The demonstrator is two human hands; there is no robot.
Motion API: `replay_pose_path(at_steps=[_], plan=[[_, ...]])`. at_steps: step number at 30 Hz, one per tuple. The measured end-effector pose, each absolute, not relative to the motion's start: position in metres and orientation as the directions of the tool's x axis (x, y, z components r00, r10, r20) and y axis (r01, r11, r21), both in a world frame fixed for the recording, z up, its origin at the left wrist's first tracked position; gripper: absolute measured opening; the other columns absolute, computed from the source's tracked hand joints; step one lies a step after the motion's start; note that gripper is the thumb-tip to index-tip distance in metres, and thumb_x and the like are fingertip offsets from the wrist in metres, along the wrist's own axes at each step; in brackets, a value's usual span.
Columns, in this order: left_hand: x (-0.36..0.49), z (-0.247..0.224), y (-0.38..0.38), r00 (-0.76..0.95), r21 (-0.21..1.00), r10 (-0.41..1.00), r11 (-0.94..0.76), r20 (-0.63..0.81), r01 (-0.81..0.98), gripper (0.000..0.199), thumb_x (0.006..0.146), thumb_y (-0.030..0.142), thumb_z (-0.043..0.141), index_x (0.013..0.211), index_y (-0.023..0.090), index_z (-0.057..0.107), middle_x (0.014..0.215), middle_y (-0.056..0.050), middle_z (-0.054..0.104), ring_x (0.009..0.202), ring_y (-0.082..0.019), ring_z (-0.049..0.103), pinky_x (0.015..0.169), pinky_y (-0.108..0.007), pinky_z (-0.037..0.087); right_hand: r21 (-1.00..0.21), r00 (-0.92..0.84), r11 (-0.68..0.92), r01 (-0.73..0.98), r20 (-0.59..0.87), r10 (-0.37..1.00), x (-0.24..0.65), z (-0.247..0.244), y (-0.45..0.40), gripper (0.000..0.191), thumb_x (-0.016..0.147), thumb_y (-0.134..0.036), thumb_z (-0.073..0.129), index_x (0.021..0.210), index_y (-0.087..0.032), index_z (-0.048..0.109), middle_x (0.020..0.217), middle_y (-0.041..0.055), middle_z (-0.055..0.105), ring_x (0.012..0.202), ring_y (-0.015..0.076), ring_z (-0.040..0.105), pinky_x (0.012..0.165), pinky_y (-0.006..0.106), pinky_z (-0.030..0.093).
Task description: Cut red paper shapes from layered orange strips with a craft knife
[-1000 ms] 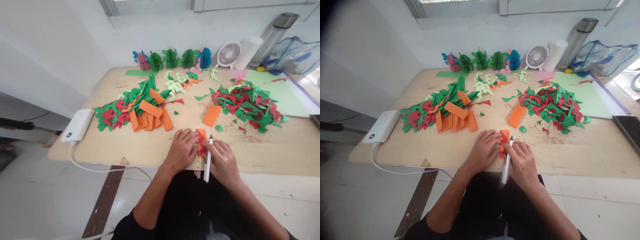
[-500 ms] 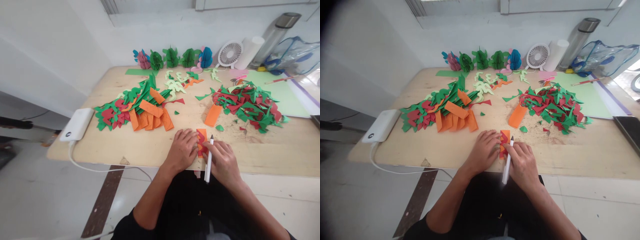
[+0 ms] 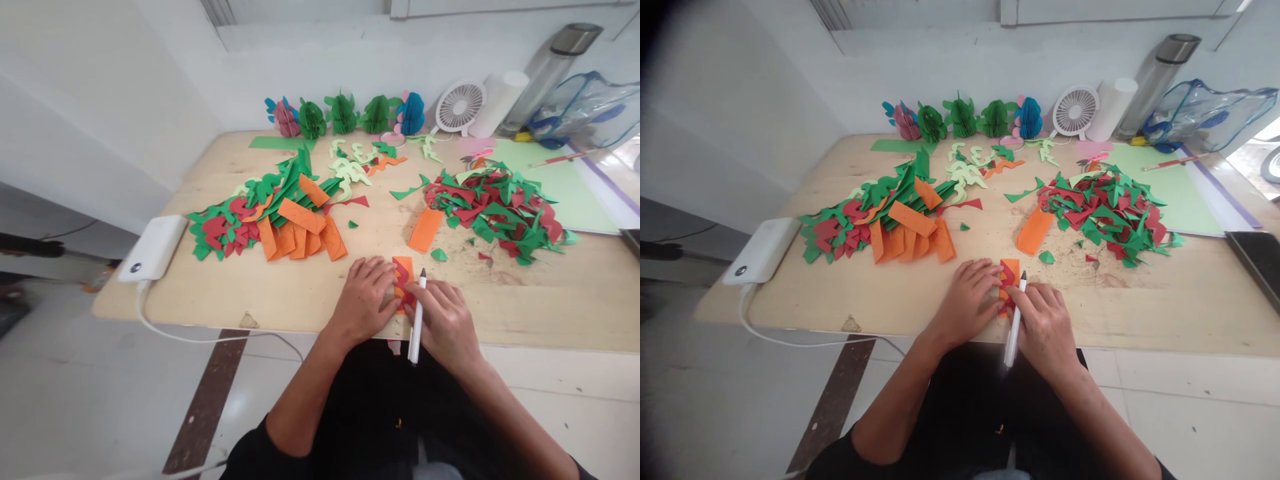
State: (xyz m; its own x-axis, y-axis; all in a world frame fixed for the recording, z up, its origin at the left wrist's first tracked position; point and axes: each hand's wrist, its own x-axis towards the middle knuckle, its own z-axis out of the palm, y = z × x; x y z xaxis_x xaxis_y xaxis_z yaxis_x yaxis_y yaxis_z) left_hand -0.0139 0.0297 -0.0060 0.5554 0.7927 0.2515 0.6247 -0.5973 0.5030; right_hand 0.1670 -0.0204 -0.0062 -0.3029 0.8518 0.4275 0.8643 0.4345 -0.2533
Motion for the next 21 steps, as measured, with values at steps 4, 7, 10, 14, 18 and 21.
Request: replay_pose_path(at_steps=[4, 7, 10, 14, 18, 21], plan=[[-0.014, -0.005, 0.03, 0.561, 0.5, 0.791, -0.598, 0.242, 0.626, 0.021, 0.087, 0.027, 0.058, 0.107, 0.02, 0.062, 0.135, -0.006, 0.061, 0.136, -0.026, 0.043, 0.117, -0.049, 0.028, -0.243, -0.312, 0.447, 0.861, 0.442, 0.841, 0.166, -0.005, -0.02, 0.022, 0.092, -0.016, 0.053, 0.112, -0.016, 0.062, 0.093, 0.0091, 0.069, 0.096, 0.026, 0.058, 0.081, 0.037, 0.042], [-0.014, -0.005, 0.03, 0.569, 0.492, 0.788, -0.601, 0.234, 0.63, 0.024, 0.087, 0.027, 0.058, 0.11, 0.019, 0.061, 0.135, -0.007, 0.061, 0.137, -0.027, 0.043, 0.117, -0.049, 0.027, -0.253, -0.304, 0.443, 0.86, 0.442, 0.844, 0.166, -0.005, -0.02, 0.021, 0.093, -0.019, 0.052, 0.111, -0.017, 0.062, 0.092, 0.0092, 0.069, 0.095, 0.0263, 0.059, 0.081, 0.038, 0.043], [-0.014, -0.006, 0.03, 0.572, 0.484, 0.787, -0.602, 0.231, 0.634, 0.028, 0.088, 0.028, 0.058, 0.115, 0.02, 0.06, 0.135, -0.007, 0.061, 0.137, -0.027, 0.042, 0.118, -0.049, 0.027, -0.344, -0.254, 0.423, 0.838, 0.441, 0.861, 0.167, -0.003, -0.019, 0.022, 0.094, -0.026, 0.052, 0.112, -0.019, 0.062, 0.091, 0.008, 0.07, 0.093, 0.0258, 0.062, 0.08, 0.038, 0.046], [-0.015, -0.008, 0.03, 0.571, 0.481, 0.783, -0.61, 0.245, 0.63, 0.03, 0.09, 0.031, 0.056, 0.118, 0.021, 0.06, 0.135, -0.006, 0.061, 0.136, -0.026, 0.044, 0.118, -0.05, 0.026, -0.588, -0.052, 0.293, 0.754, 0.39, 0.919, 0.172, 0.006, -0.016, 0.027, 0.098, -0.032, 0.044, 0.117, -0.024, 0.061, 0.098, 0.0061, 0.074, 0.095, 0.0227, 0.068, 0.083, 0.036, 0.051], [-0.015, -0.009, 0.03, 0.574, 0.474, 0.78, -0.614, 0.247, 0.631, 0.028, 0.091, 0.03, 0.056, 0.116, 0.021, 0.06, 0.136, -0.006, 0.06, 0.136, -0.027, 0.043, 0.118, -0.049, 0.026, -0.755, 0.025, 0.194, 0.626, 0.268, 0.963, 0.176, 0.016, -0.008, 0.038, 0.099, -0.044, 0.039, 0.121, -0.024, 0.063, 0.096, 0.0055, 0.074, 0.091, 0.0218, 0.07, 0.081, 0.035, 0.054], [-0.015, -0.008, 0.03, 0.579, 0.476, 0.78, -0.613, 0.237, 0.631, 0.027, 0.09, 0.029, 0.057, 0.115, 0.021, 0.061, 0.136, -0.006, 0.06, 0.136, -0.027, 0.043, 0.118, -0.05, 0.027, -0.843, 0.06, 0.138, 0.52, 0.197, 0.979, 0.176, 0.018, 0.002, 0.04, 0.098, -0.048, 0.042, 0.112, -0.023, 0.07, 0.1, 0.007, 0.075, 0.091, 0.0227, 0.071, 0.08, 0.036, 0.055]])
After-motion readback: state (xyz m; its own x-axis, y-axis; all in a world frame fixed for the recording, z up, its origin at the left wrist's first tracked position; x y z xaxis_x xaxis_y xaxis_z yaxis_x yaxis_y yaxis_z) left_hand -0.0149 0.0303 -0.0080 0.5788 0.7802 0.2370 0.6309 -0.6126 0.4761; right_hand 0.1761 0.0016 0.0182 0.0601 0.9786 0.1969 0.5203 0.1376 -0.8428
